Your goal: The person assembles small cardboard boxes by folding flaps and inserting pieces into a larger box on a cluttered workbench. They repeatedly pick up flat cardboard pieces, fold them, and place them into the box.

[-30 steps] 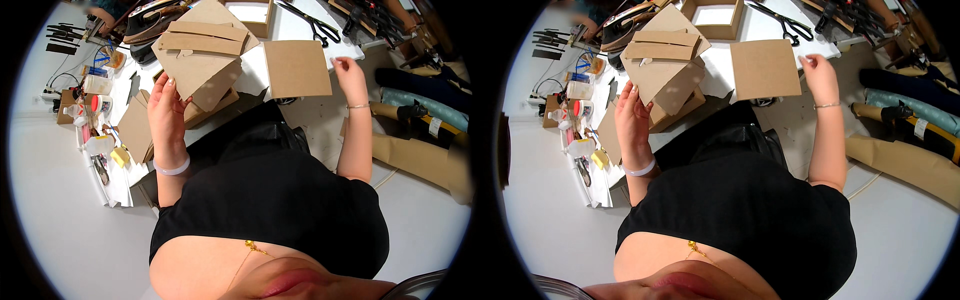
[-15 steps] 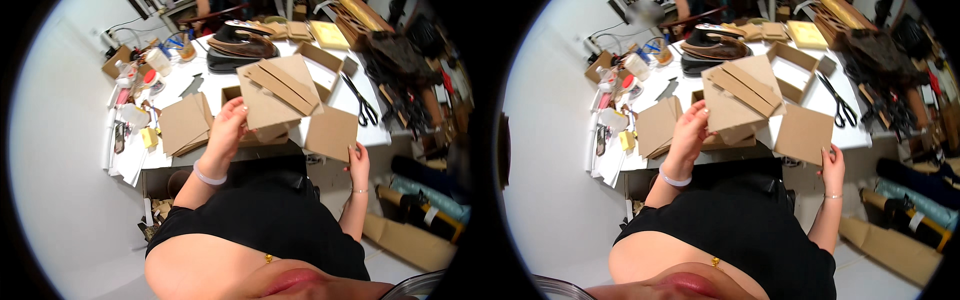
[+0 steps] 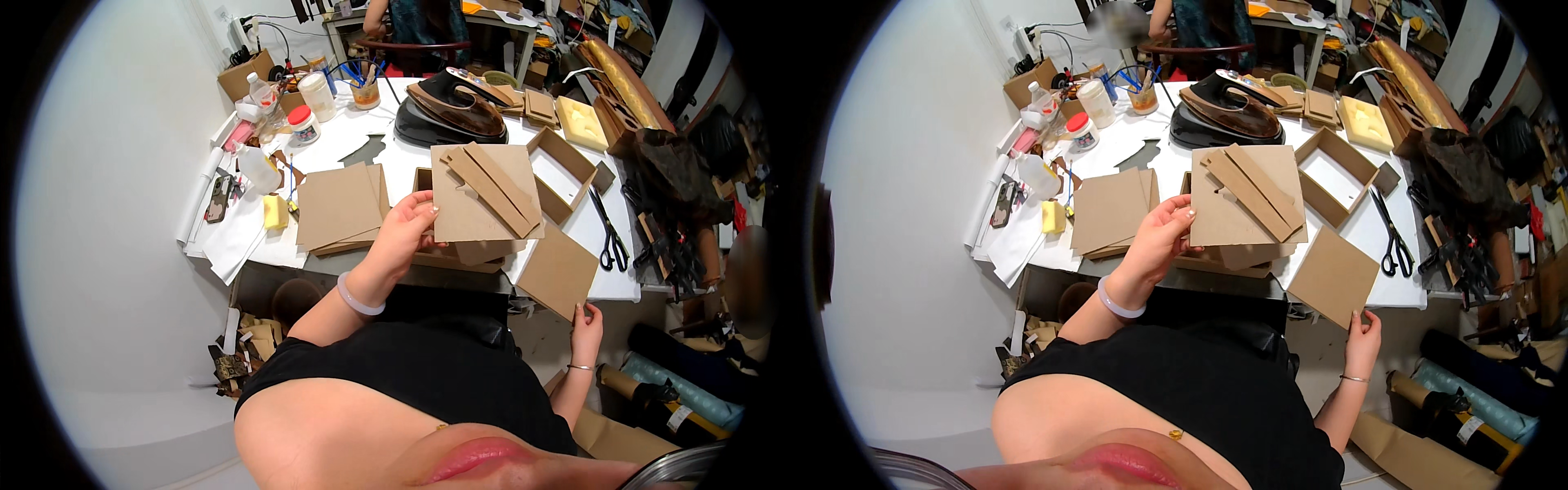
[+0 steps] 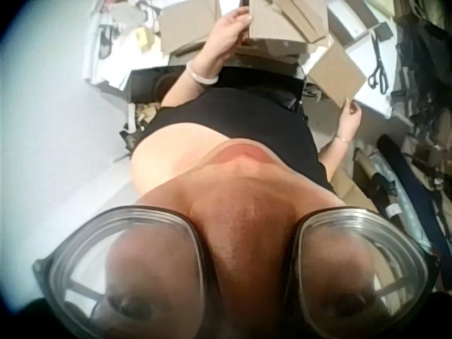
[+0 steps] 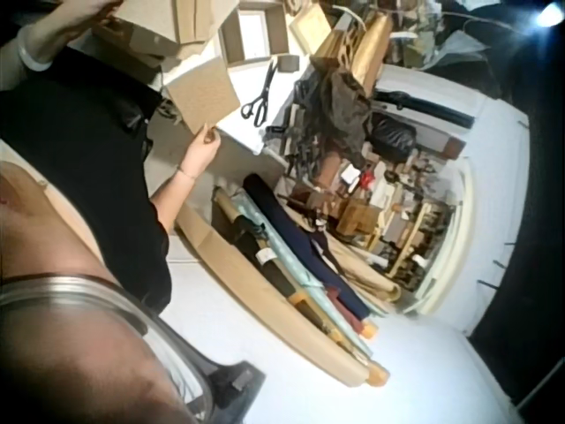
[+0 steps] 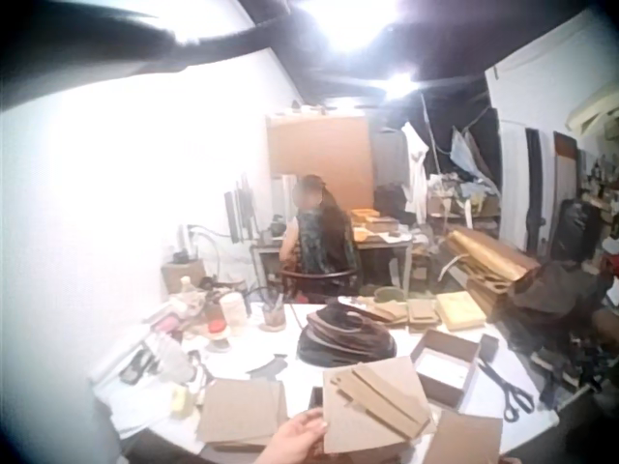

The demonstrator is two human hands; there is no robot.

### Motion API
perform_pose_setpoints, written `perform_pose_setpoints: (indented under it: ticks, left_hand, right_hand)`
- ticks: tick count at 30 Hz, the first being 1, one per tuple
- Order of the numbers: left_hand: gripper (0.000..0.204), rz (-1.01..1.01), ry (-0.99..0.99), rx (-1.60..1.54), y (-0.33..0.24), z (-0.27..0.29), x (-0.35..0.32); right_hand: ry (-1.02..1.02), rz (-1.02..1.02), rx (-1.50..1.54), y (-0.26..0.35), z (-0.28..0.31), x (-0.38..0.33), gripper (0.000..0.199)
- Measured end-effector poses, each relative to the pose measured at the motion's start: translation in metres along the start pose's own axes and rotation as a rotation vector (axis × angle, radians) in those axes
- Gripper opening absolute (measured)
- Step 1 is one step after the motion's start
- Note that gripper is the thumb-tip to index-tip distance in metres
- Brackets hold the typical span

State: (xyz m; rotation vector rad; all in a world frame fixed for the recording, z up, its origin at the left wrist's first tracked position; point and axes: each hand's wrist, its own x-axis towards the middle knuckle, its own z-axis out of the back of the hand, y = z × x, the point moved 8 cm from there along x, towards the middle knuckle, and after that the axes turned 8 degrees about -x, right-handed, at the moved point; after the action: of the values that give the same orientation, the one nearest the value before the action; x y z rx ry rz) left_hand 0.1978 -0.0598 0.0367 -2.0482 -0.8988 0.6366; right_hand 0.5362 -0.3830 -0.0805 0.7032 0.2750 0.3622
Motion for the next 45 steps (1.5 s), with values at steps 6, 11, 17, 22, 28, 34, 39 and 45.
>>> perform_pose_setpoints:
  ticks: [6, 11, 17, 22, 28, 34, 39, 45]
  left_hand:
    - [0.038, -0.021, -0.012, -0.008, -0.009, 0.015, -0.004]
    - [0.042, -0.051, -0.062, 0.021, -0.025, 0.025, -0.013]
    - [0.038, -0.08, -0.136, -0.015, -0.039, 0.04, -0.018]
    - [0.038, -0.081, -0.124, 0.006, -0.042, 0.057, -0.02]
    - [0.039, -0.101, -0.126, 0.026, -0.044, 0.077, -0.021]
    - [0.04, -0.142, -0.167, 0.018, -0.052, 0.087, -0.024]
    - [0.042, -0.166, -0.215, 0.042, -0.054, 0.11, -0.026]
    - [0.036, -0.146, -0.264, 0.045, -0.053, 0.114, -0.032]
  right_hand:
    - [0.14, -0.147, 0.285, -0.008, -0.01, -0.004, 0.042]
    - [0.094, -0.144, 0.384, 0.001, 0.007, -0.005, 0.046]
    - [0.061, -0.089, 0.218, 0.029, 0.031, 0.001, 0.046]
    - [0.062, -0.052, 0.127, 0.04, 0.037, 0.006, 0.041]
    - [0.326, -0.176, 0.479, 0.022, 0.007, 0.017, 0.03]
    - [0.245, -0.129, 0.798, 0.044, 0.029, 0.006, 0.022]
    - [0.083, 0.012, 0.865, 0.077, 0.075, -0.007, 0.021]
    - [0.027, 0.179, 0.772, 0.129, 0.055, -0.011, 0.027]
